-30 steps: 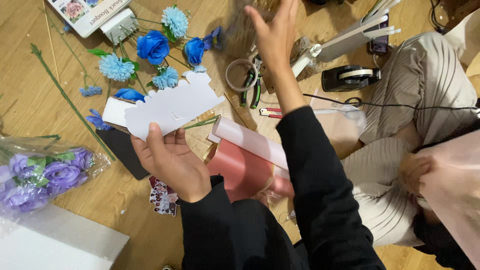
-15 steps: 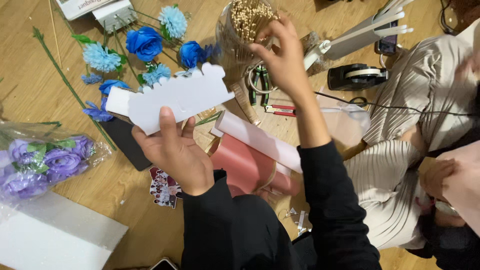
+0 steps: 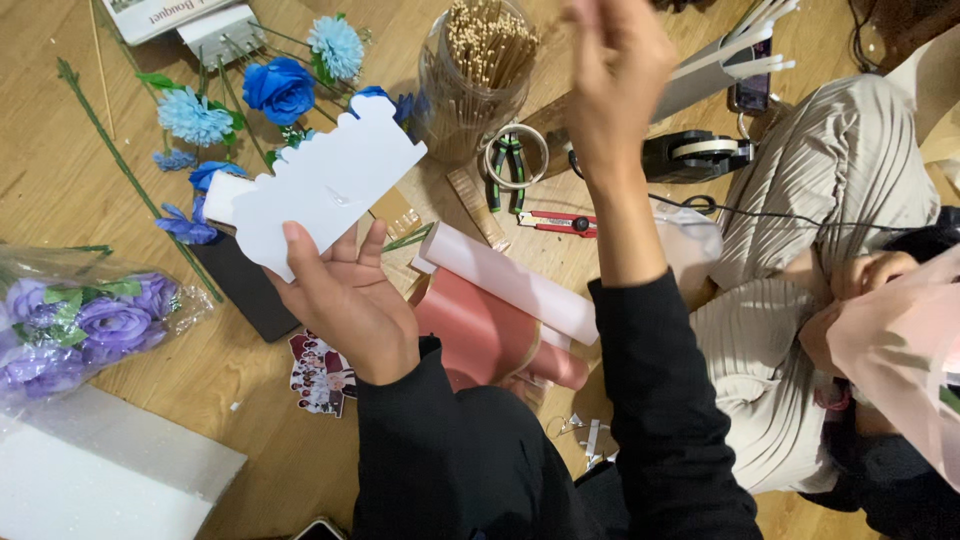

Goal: The person applies adhesive from a glue gun to a decorative white card and attaches it to a wooden stick while working on the floor surrounded by various artificial flowers and wrapping materials.

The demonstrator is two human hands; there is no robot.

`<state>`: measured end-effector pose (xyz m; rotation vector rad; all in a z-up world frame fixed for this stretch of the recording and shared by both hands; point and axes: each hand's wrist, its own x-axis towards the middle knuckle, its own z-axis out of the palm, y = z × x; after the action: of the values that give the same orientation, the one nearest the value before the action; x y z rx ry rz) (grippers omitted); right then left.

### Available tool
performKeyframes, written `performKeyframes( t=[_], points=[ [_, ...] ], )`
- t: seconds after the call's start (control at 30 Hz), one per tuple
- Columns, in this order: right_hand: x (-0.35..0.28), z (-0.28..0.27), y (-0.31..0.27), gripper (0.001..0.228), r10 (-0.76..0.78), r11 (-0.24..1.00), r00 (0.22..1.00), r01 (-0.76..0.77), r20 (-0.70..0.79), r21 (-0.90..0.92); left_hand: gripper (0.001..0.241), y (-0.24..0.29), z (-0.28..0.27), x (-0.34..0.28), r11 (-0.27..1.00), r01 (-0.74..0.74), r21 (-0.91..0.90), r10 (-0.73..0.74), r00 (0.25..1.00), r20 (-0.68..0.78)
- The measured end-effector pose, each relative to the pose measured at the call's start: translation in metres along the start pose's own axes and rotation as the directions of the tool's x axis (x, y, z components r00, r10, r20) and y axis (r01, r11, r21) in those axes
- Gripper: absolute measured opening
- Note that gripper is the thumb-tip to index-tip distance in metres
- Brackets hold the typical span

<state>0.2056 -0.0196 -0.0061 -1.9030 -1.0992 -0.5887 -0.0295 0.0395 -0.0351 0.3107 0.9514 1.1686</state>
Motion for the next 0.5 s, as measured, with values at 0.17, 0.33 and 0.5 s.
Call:
performKeyframes(
  t=[0.17,0.33,0.5],
  points=[
    [-0.085,-0.123,-0.016,0.074,0.251,0.478,0.957,0.007,-0.144,0.878,0.063,0.001,0.006,-0.005,0.997,0.058,-0.043,-0.055,0.995,0.082],
    [-0.172,-0.134,-0.168,0.033,0.919,0.394,0.264,-0.574,-0.293,0.718,0.051,-0.004,0.008,-0.003,0.985,0.141,-0.103,-0.137,0.989,0.045],
    [-0.352,-0.115,-0.239,0.043,0.919,0.030,0.233,-0.846,0.318,0.533,0.062,0.007,0.009,-0.025,0.972,0.215,-0.097,-0.173,0.930,0.325]
  ],
)
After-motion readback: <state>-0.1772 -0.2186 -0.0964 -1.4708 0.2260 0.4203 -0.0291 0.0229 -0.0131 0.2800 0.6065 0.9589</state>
